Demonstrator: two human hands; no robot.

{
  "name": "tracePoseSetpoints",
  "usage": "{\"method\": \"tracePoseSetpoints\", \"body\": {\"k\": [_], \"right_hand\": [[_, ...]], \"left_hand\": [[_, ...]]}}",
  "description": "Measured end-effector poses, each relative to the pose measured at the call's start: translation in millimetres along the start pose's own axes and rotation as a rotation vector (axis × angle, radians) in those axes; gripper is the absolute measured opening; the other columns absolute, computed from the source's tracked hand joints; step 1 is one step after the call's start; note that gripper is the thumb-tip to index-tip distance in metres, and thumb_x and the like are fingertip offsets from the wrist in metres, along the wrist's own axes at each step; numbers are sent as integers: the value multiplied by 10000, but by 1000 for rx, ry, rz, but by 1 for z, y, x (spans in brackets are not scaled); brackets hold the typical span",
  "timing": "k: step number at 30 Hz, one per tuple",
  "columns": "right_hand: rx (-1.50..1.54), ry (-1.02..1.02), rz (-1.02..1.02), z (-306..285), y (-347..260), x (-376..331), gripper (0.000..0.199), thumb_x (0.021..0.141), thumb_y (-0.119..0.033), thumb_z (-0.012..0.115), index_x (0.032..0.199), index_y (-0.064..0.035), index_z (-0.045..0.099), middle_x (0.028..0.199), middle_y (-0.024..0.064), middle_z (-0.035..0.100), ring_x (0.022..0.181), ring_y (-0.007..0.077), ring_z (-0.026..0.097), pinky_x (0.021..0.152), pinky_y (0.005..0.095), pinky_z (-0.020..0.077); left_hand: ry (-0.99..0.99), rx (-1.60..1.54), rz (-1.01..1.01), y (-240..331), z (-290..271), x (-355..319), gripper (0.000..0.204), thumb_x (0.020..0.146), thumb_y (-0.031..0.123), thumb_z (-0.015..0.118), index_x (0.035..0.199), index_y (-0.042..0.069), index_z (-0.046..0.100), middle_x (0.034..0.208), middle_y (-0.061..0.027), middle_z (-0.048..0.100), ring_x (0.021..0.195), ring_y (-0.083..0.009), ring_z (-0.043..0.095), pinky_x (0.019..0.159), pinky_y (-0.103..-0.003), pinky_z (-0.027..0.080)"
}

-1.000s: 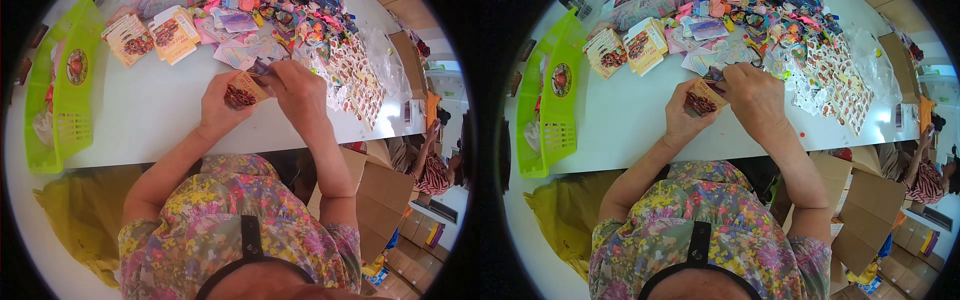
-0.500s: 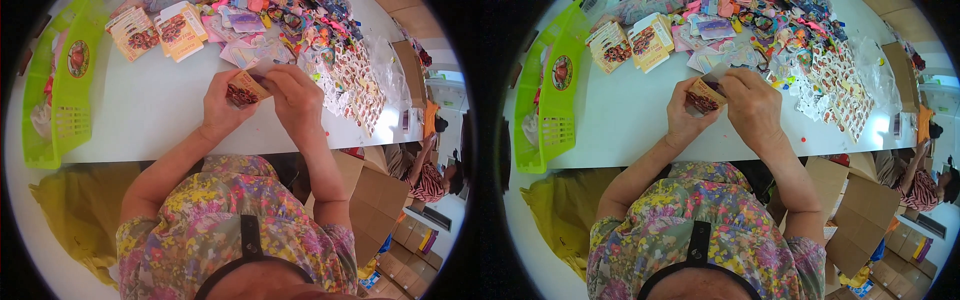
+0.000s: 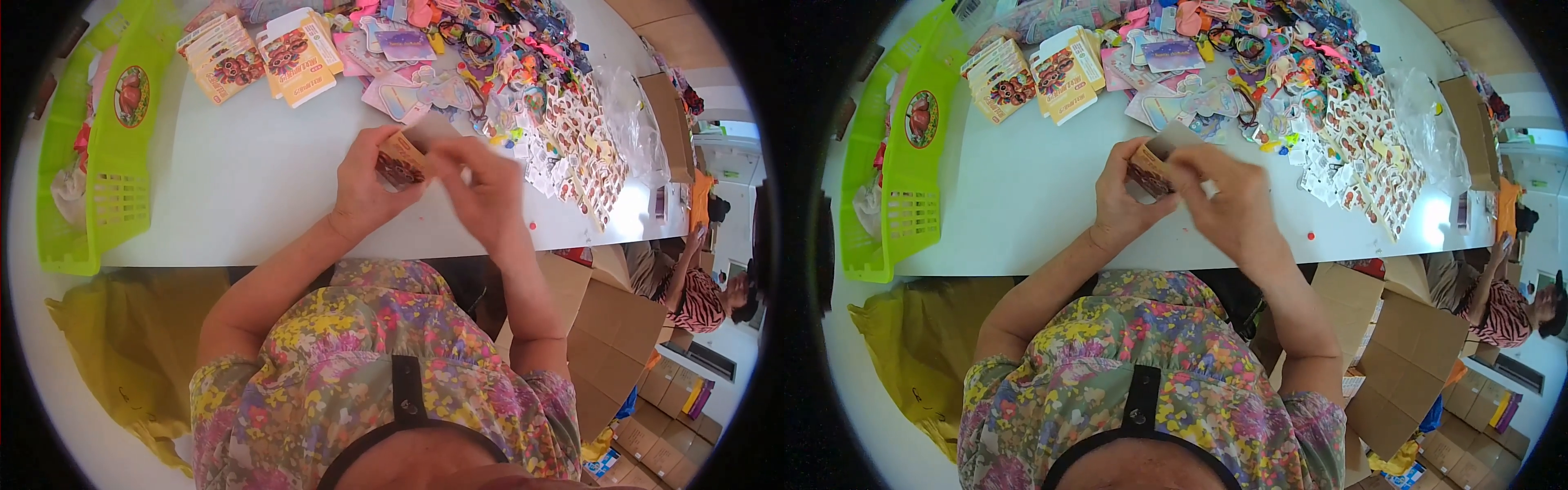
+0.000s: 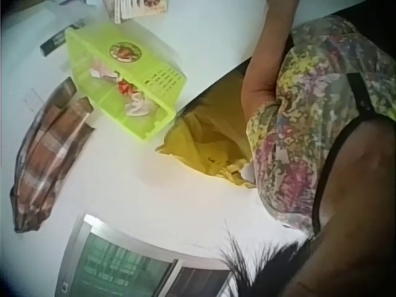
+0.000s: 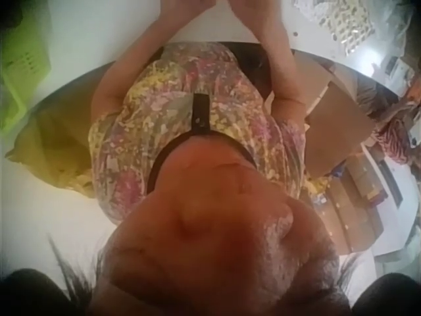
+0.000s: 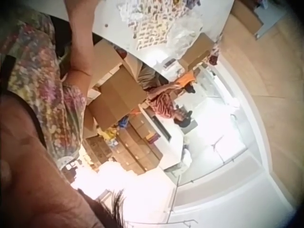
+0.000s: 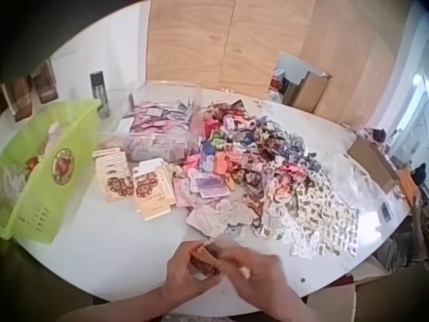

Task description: Packaging and sorting small hair accessories into plastic bags and boxes.

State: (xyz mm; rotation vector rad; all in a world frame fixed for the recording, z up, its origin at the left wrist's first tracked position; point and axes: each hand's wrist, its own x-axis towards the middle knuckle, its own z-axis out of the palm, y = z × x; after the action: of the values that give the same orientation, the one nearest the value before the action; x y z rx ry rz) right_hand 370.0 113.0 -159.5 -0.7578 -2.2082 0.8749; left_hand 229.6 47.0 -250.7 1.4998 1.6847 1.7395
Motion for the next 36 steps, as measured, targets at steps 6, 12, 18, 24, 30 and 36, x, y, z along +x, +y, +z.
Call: {"method": "tracePoseSetpoints", "body": {"k": [6, 12, 18, 24, 30, 36], "right_hand": [[-79, 232, 114, -17, 84, 43, 170, 880, -136, 661, 1003, -29, 705, 882, 32, 696, 773, 71, 594, 631, 226, 450], [513, -73, 286, -5, 61, 5, 330, 887, -242, 670, 1150, -44, 654, 927, 14, 686, 812, 83, 597, 679, 242, 470], [370, -150, 310, 3, 39, -14, 359, 810, -64, 725, 1155, -21, 632, 1078, 85, 665, 866, 102, 596, 669, 253, 493], [-166, 400, 299, -53, 88, -95, 292, 804, -68, 726, 1082, -24, 649, 1031, 96, 659, 823, 151, 611, 657, 280, 501], [-493, 487, 423, -71, 127, -127, 187, 817, -103, 729, 964, -7, 665, 928, 76, 640, 731, 138, 578, 661, 249, 475], [-12, 543, 382, -78, 152, -112, 99, 865, -85, 688, 921, -4, 670, 806, -16, 634, 683, 63, 507, 624, 224, 426]], "left_hand": [[32, -54, -71, -3, 1, 2, 708, 644, 134, 858, 1215, 16, 455, 1047, -113, 596, 932, -193, 633, 796, -314, 534], [34, -205, -219, -9, 5, -3, 734, 657, 128, 869, 1218, 21, 408, 1061, -115, 588, 952, -186, 623, 807, -311, 528], [-74, -338, -268, -7, 8, -5, 722, 681, 79, 855, 1232, 32, 392, 1093, -91, 564, 977, -165, 605, 824, -304, 515], [-141, -326, -255, -9, 4, -3, 746, 683, 68, 851, 1257, 14, 377, 1126, -91, 551, 1013, -156, 587, 858, -298, 500], [-176, -336, -296, -4, 5, -1, 765, 685, 52, 847, 1271, 4, 359, 1152, -105, 539, 1041, -168, 580, 879, -306, 507], [-196, -362, -307, -6, 4, -1, 754, 695, 13, 830, 1274, 3, 348, 1176, -112, 523, 1048, -178, 580, 884, -320, 518]]}}
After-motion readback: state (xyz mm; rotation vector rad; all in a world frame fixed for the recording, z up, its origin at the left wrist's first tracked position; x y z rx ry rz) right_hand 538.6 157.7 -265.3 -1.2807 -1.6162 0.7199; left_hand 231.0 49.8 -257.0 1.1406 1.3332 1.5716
